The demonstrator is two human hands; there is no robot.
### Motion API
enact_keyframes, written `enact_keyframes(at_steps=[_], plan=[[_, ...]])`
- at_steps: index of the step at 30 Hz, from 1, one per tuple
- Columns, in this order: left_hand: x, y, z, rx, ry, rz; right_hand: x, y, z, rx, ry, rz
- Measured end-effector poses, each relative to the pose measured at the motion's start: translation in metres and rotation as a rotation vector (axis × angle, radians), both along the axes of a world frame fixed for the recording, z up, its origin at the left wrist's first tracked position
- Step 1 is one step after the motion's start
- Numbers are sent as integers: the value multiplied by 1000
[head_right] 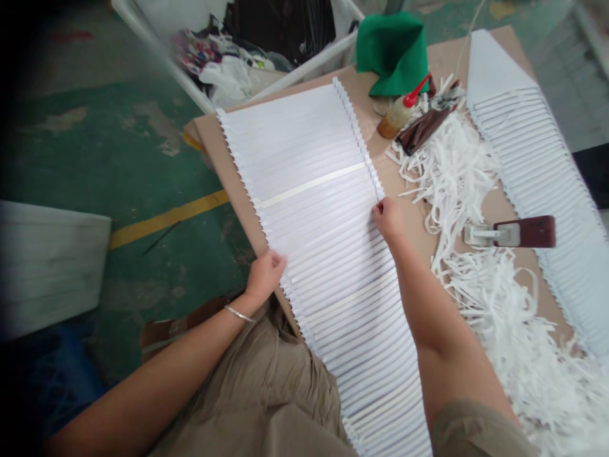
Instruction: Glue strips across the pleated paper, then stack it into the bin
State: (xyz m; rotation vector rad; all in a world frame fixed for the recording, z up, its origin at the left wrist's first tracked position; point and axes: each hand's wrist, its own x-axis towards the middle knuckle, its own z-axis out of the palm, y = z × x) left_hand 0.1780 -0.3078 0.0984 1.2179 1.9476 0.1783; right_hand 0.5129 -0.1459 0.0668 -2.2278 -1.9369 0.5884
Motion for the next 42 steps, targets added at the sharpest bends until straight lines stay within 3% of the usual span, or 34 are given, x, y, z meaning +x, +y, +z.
enact_keyframes(at_steps=[3, 7, 11, 15, 18, 22, 25, 28, 31, 37, 40, 42], plan=[[-5, 0, 0, 12, 24, -34, 11, -11, 4, 105, -45, -81], [-23, -10, 2, 89, -26, -31, 57, -38, 12, 200, -177, -287], [-33, -24, 10, 113, -117, -11, 104, -59, 12, 70, -258, -492], [-25, -29, 19, 134, -190, -36, 117, -68, 13, -22, -213, -483], [-15, -28, 28, 127, -224, -118, 104, -84, 31, 41, -286, -350], [11, -26, 50, 224, -361, -306, 50, -126, 82, 60, -376, 3], [40, -24, 68, 337, -564, -437, -12, -162, 120, -82, -194, 327], [62, -22, 81, 317, -724, -541, -63, -186, 143, -226, 140, 472], [62, -22, 83, 168, -744, -561, -81, -195, 154, -384, 406, 452], [22, -37, 71, -68, -699, -371, -66, -195, 160, -558, 477, 305], [19, -45, 73, 27, -688, -286, -69, -197, 161, -598, 501, 314], [25, -46, 78, 127, -700, -308, -76, -198, 163, -616, 515, 338]])
